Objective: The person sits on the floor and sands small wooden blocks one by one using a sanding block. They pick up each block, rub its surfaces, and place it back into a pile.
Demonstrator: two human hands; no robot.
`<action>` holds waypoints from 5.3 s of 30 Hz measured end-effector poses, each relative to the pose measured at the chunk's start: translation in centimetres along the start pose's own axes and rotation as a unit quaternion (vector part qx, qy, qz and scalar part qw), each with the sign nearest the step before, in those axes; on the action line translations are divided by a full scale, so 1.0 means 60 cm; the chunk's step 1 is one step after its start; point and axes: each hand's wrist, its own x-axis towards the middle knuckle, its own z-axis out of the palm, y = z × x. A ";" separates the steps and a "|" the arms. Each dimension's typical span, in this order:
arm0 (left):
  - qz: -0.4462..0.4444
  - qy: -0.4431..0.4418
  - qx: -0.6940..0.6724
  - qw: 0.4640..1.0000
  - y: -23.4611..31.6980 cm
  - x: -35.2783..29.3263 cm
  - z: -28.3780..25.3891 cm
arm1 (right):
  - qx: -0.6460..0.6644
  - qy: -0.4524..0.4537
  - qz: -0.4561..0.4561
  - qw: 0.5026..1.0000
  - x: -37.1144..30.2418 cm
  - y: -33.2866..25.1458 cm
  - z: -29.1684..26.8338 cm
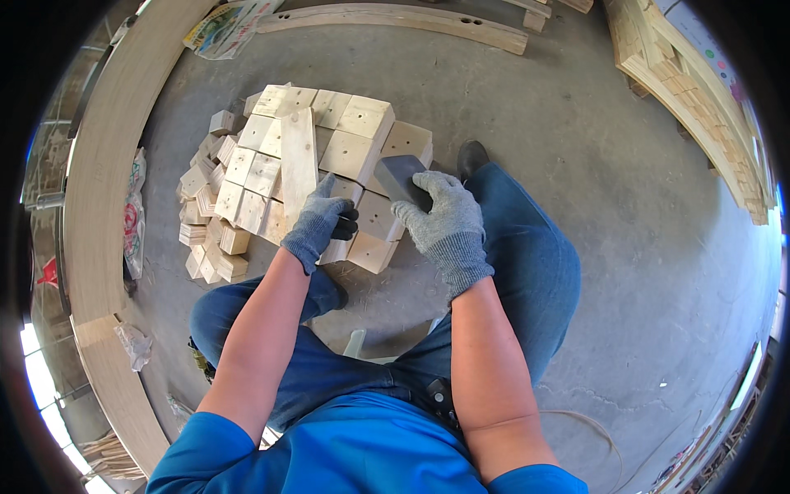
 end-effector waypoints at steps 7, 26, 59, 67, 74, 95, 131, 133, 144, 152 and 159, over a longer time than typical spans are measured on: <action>-0.057 -0.225 0.119 0.965 -0.003 -0.045 0.011 | 0.028 0.011 -0.021 0.999 0.001 0.009 -0.001; -0.008 0.042 0.065 0.997 -0.080 -0.060 0.002 | -0.016 -0.010 0.009 1.000 0.001 0.002 0.001; 0.088 -0.210 0.515 0.826 -0.219 -0.093 0.038 | -0.235 -0.170 0.053 0.956 -0.008 -0.011 0.039; 0.077 -0.201 0.498 0.840 -0.180 -0.146 0.022 | -0.329 -0.152 -0.029 0.932 -0.004 -0.030 0.111; 0.111 -0.167 0.477 0.856 -0.191 -0.194 -0.016 | -0.377 -0.126 -0.117 0.910 -0.037 -0.023 0.177; 0.245 0.071 0.233 0.938 -0.122 -0.241 -0.286 | -0.431 -0.356 -0.185 0.809 -0.138 -0.027 0.233; 0.240 0.022 0.415 0.878 -0.103 -0.206 -0.221 | -0.442 -0.284 -0.191 0.829 -0.119 -0.012 0.282; 0.230 0.011 0.417 0.879 -0.102 -0.202 -0.219 | -0.460 -0.295 -0.177 0.819 -0.108 -0.011 0.303; 0.268 0.018 0.399 0.877 -0.100 -0.200 -0.214 | -0.539 -0.456 -0.031 0.707 -0.115 -0.020 0.234; 0.244 0.038 0.385 0.889 -0.096 -0.212 -0.229 | -0.476 -0.412 0.018 0.776 -0.114 -0.073 0.162; 0.257 0.024 0.386 0.886 -0.098 -0.192 -0.212 | -0.164 -0.320 0.048 0.932 -0.118 -0.044 0.052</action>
